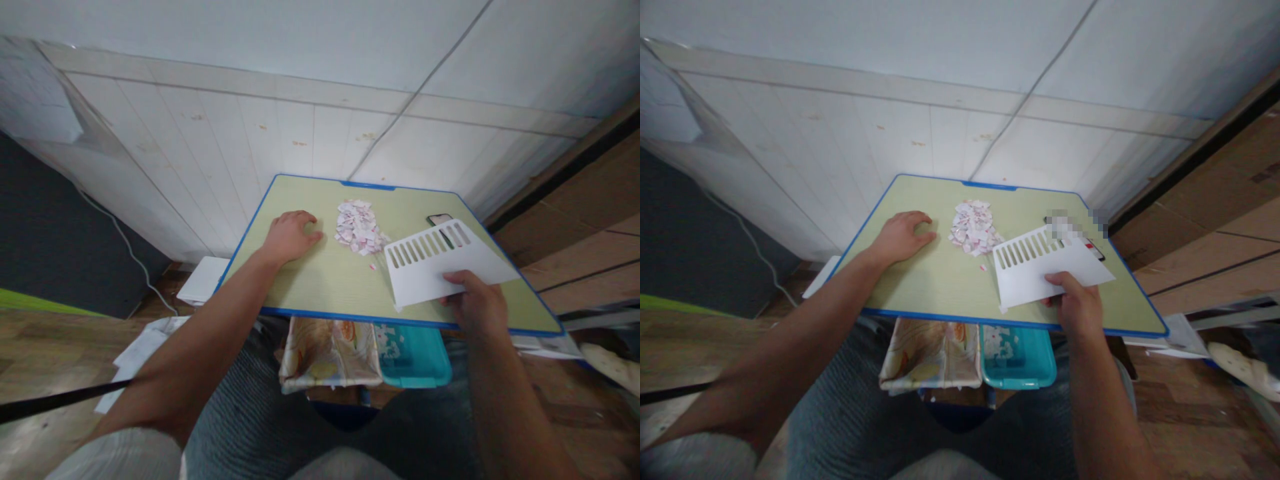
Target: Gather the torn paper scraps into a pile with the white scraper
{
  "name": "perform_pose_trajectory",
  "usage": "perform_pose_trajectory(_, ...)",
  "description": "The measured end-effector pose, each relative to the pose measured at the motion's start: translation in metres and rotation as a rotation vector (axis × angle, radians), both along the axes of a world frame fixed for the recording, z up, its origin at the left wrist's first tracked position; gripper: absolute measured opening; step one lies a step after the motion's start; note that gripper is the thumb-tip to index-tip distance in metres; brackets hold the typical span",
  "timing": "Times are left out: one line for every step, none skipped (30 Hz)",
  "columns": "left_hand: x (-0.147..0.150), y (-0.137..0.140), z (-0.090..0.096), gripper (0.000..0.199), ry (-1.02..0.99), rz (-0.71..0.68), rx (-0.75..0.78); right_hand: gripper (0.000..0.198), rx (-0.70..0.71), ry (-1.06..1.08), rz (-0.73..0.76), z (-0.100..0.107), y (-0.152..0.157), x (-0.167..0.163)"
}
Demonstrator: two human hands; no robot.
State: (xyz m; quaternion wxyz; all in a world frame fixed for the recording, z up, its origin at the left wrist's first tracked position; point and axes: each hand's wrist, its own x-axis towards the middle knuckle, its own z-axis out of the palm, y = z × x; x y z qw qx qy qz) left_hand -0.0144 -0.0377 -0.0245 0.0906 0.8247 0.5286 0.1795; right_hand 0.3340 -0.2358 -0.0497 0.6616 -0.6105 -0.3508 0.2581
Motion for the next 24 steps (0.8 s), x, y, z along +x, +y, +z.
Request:
perform_pose_trajectory(0.0,0.0,0.0,0.049,0.002,-0.002,0.001,0.025,-0.011,0.027,0.003,0.0,0.0,-0.001)
perform_pose_trajectory(0.0,0.001,0.0,0.048,0.002,-0.005,0.001,0.026,-0.021,0.054,0.009,0.001,0.0,-0.002)
perform_pose_trajectory(0.0,0.001,-0.001,0.048,0.003,-0.007,0.002,0.028,-0.028,0.079,0.012,0.002,0.0,-0.003)
perform_pose_trajectory(-0.001,0.001,-0.001,0.048,0.003,-0.007,0.002,0.03,-0.03,0.098,0.008,0.003,0.0,-0.004)
perform_pose_trajectory(-0.001,0.001,-0.001,0.048,0.002,-0.006,0.001,0.032,-0.024,0.109,-0.003,0.004,0.0,-0.005)
perform_pose_trajectory(-0.001,0.002,-0.001,0.048,0.001,-0.004,0.001,0.034,-0.022,0.118,-0.004,0.005,0.0,-0.006)
perform_pose_trajectory(-0.001,0.002,-0.002,0.048,0.0,-0.004,0.0,0.035,-0.019,0.129,-0.002,0.006,0.0,-0.007)
perform_pose_trajectory(-0.001,0.002,-0.002,0.048,-0.002,-0.004,0.0,0.034,-0.018,0.14,0.006,0.007,0.0,-0.007)
perform_pose_trajectory(-0.001,0.002,-0.002,0.047,-0.002,-0.003,0.001,0.033,-0.019,0.149,0.019,0.008,-0.001,-0.008)
perform_pose_trajectory(-0.001,0.002,-0.002,0.047,-0.003,-0.002,0.001,0.031,-0.023,0.157,0.03,0.009,-0.001,-0.008)
perform_pose_trajectory(0.0,0.001,-0.001,0.047,-0.003,-0.001,0.001,0.029,-0.027,0.164,0.036,0.01,-0.001,-0.009)
perform_pose_trajectory(0.0,0.001,-0.001,0.046,-0.002,0.002,0.001,0.028,-0.029,0.169,0.037,0.011,-0.001,-0.009)
perform_pose_trajectory(0.0,0.0,0.0,0.047,-0.001,0.004,0.001,0.027,-0.025,0.174,0.033,0.012,-0.001,-0.009)
perform_pose_trajectory(0.0,0.0,0.0,0.047,-0.001,0.007,-0.001,0.027,-0.014,0.181,0.029,0.013,0.0,-0.009)
perform_pose_trajectory(0.001,-0.001,0.001,0.047,-0.001,0.008,-0.002,0.028,0.003,0.183,0.026,0.013,0.0,-0.009)
perform_pose_trajectory(0.001,-0.001,0.001,0.047,-0.001,0.008,-0.003,0.028,0.02,0.179,0.026,0.014,0.001,-0.01)
perform_pose_trajectory(0.001,-0.001,0.001,0.047,-0.001,0.007,-0.004,0.029,0.035,0.17,0.028,0.014,0.002,-0.01)
perform_pose_trajectory(0.001,-0.001,0.001,0.047,-0.003,0.005,-0.005,0.03,0.052,0.161,0.025,0.014,0.003,-0.011)
perform_pose_trajectory(0.0,-0.001,0.001,0.047,-0.005,0.004,-0.004,0.03,0.066,0.149,0.023,0.015,0.004,-0.012)
perform_pose_trajectory(0.0,0.0,0.0,0.047,-0.008,0.003,-0.004,0.03,0.072,0.129,0.027,0.015,0.005,-0.013)
perform_pose_trajectory(0.0,0.0,0.0,0.046,-0.009,0.001,-0.003,0.031,0.071,0.1,0.034,0.016,0.005,-0.015)
perform_pose_trajectory(0.0,0.0,-0.001,0.047,-0.011,0.0,-0.002,0.032,0.061,0.058,0.048,0.017,0.005,-0.016)
perform_pose_trajectory(0.0,0.0,-0.001,0.047,-0.011,-0.001,-0.002,0.034,0.042,0.005,0.061,0.018,0.005,-0.017)
perform_pose_trajectory(0.0,0.0,-0.001,0.047,-0.011,-0.001,-0.003,0.036,0.011,-0.055,0.073,0.019,0.005,-0.018)
